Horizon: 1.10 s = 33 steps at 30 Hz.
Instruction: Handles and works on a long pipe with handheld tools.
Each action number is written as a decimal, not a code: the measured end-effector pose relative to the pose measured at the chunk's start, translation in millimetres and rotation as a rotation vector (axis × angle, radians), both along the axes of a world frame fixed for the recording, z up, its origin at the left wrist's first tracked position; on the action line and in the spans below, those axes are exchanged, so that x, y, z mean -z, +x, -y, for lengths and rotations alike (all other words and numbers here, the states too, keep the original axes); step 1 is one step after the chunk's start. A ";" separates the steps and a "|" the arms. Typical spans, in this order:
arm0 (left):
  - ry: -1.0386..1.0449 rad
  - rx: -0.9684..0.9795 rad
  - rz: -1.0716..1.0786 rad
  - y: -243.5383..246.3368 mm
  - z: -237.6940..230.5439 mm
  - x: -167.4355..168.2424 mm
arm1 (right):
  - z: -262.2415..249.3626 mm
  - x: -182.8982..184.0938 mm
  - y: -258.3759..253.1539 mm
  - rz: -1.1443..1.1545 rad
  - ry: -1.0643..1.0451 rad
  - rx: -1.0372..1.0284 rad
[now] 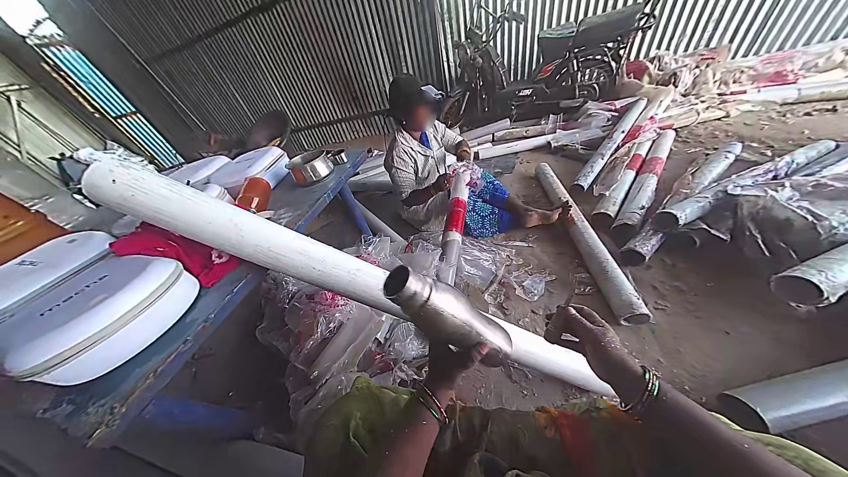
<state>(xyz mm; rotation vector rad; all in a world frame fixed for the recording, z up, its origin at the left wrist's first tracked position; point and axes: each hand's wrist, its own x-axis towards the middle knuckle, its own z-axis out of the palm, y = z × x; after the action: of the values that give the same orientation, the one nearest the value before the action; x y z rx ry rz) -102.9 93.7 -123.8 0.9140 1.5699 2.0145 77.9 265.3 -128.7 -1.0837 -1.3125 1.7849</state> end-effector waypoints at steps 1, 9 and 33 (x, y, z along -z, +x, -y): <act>0.057 -0.072 -0.007 -8.7 -0.8 -17.0 | -1.2 1.5 2.2 0.007 0.001 -0.005; 0.243 -0.489 -0.368 -130.8 -11.9 -146.4 | -13.0 12.6 13.8 0.070 0.036 -0.012; -0.381 -1.133 -0.165 -420.8 -85.4 -219.7 | -68.4 44.1 41.0 0.221 -0.065 0.160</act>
<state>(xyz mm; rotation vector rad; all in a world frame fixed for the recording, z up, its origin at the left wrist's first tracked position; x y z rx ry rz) -523.7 179.2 95.9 -0.0437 2.8401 2.1073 118.9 333.7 -172.9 -1.4148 -1.2617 1.6358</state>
